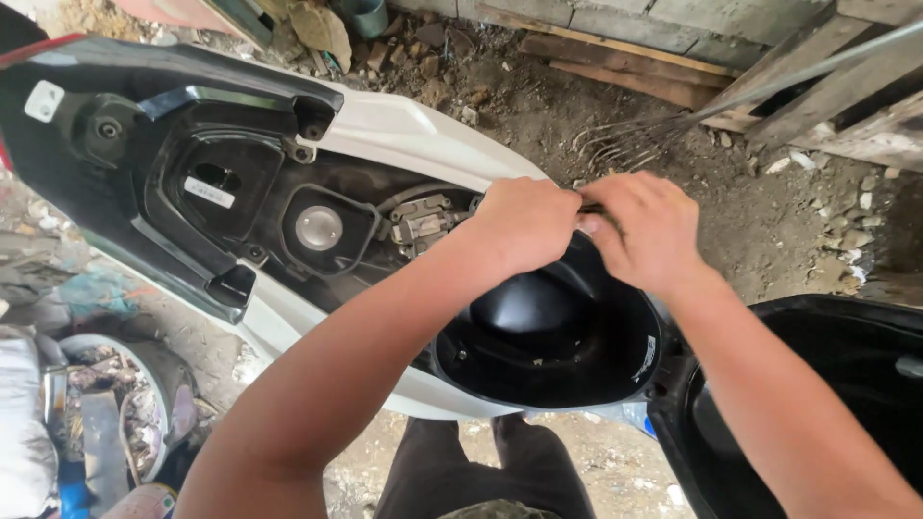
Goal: The person uses a screwdriver to remove screws from the seat area of a white scooter. They then retrieve a wrench from a nearby toolbox and use it to loosen bolts on the scooter's frame. The person continues to manipulate the scooter's internal components with the wrench and screwdriver.
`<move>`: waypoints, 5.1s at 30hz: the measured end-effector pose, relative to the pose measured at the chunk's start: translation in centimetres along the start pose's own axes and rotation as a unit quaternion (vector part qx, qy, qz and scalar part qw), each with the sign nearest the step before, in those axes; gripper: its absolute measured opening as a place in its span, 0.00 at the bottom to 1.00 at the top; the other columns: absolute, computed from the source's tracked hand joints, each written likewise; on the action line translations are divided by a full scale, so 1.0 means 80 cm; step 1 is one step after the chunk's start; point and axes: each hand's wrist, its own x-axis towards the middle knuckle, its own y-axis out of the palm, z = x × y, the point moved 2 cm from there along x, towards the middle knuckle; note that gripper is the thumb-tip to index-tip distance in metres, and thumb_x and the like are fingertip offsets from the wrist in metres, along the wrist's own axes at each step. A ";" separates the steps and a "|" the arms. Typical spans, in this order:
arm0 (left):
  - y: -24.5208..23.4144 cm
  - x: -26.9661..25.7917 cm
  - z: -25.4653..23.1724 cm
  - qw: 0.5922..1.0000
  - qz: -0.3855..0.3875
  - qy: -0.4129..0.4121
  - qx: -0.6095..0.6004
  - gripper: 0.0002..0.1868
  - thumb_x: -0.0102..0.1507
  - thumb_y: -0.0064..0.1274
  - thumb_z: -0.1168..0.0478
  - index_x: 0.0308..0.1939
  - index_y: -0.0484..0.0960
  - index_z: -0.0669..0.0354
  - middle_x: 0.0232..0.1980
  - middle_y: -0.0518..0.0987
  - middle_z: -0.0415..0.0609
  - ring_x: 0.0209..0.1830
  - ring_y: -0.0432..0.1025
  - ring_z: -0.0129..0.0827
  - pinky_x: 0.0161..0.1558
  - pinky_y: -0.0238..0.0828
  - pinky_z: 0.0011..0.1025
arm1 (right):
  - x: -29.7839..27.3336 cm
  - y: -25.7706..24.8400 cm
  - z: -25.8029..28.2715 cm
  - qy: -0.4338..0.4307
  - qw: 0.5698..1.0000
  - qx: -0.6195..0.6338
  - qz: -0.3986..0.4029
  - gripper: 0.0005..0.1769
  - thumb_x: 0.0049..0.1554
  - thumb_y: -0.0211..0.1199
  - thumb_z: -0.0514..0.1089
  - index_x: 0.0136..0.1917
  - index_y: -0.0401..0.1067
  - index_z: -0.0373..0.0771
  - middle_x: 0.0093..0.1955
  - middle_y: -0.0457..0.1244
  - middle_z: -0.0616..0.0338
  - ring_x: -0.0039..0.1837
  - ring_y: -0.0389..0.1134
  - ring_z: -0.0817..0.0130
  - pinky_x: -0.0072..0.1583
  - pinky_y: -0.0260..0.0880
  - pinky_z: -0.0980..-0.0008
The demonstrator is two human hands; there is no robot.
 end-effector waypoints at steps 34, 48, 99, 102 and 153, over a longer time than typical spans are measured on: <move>0.053 -0.003 -0.048 0.966 -0.205 -0.155 0.038 0.25 0.74 0.43 0.38 0.40 0.82 0.53 0.29 0.86 0.48 0.35 0.87 0.55 0.40 0.84 0.57 | -0.026 0.043 -0.078 -0.098 0.987 -0.127 -0.004 0.23 0.63 0.60 0.56 0.30 0.55 0.59 0.27 0.49 0.77 0.33 0.62 0.73 0.40 0.62 0.72; 0.104 -0.028 -0.053 0.588 -0.227 -0.229 -0.742 0.06 0.74 0.45 0.61 0.47 0.73 0.60 0.33 0.72 0.49 0.25 0.63 0.32 0.26 0.56 0.30 | 0.126 -0.048 0.032 -0.004 0.949 0.029 0.314 0.41 0.48 0.62 0.43 0.75 0.61 0.43 0.89 0.45 0.43 0.90 0.36 0.36 0.82 0.38 0.22; 0.138 0.080 0.138 0.972 0.019 0.203 -0.121 0.19 0.77 0.52 0.50 0.63 0.85 0.58 0.55 0.89 0.58 0.53 0.84 0.58 0.58 0.84 0.53 | 0.070 0.012 0.033 0.128 0.886 -0.118 0.429 0.13 0.63 0.66 0.51 0.58 0.80 0.45 0.47 0.73 0.57 0.57 0.76 0.50 0.52 0.77 0.50; 0.107 0.054 0.126 0.968 0.057 0.207 -0.130 0.15 0.77 0.50 0.58 0.63 0.85 0.60 0.56 0.89 0.59 0.55 0.83 0.60 0.59 0.84 0.55 | 0.081 -0.013 0.053 -0.152 0.902 -0.242 0.324 0.06 0.59 0.69 0.55 0.49 0.83 0.63 0.48 0.73 0.72 0.69 0.69 0.57 0.68 0.66 0.45; 0.164 0.086 0.136 0.964 -0.032 0.264 -0.023 0.12 0.72 0.61 0.54 0.56 0.88 0.52 0.42 0.89 0.46 0.38 0.83 0.45 0.45 0.81 0.42 | 0.109 -0.084 0.066 0.252 0.921 -0.191 0.226 0.40 0.67 0.62 0.66 0.78 0.62 0.36 0.80 0.56 0.39 0.83 0.53 0.36 0.76 0.57 0.38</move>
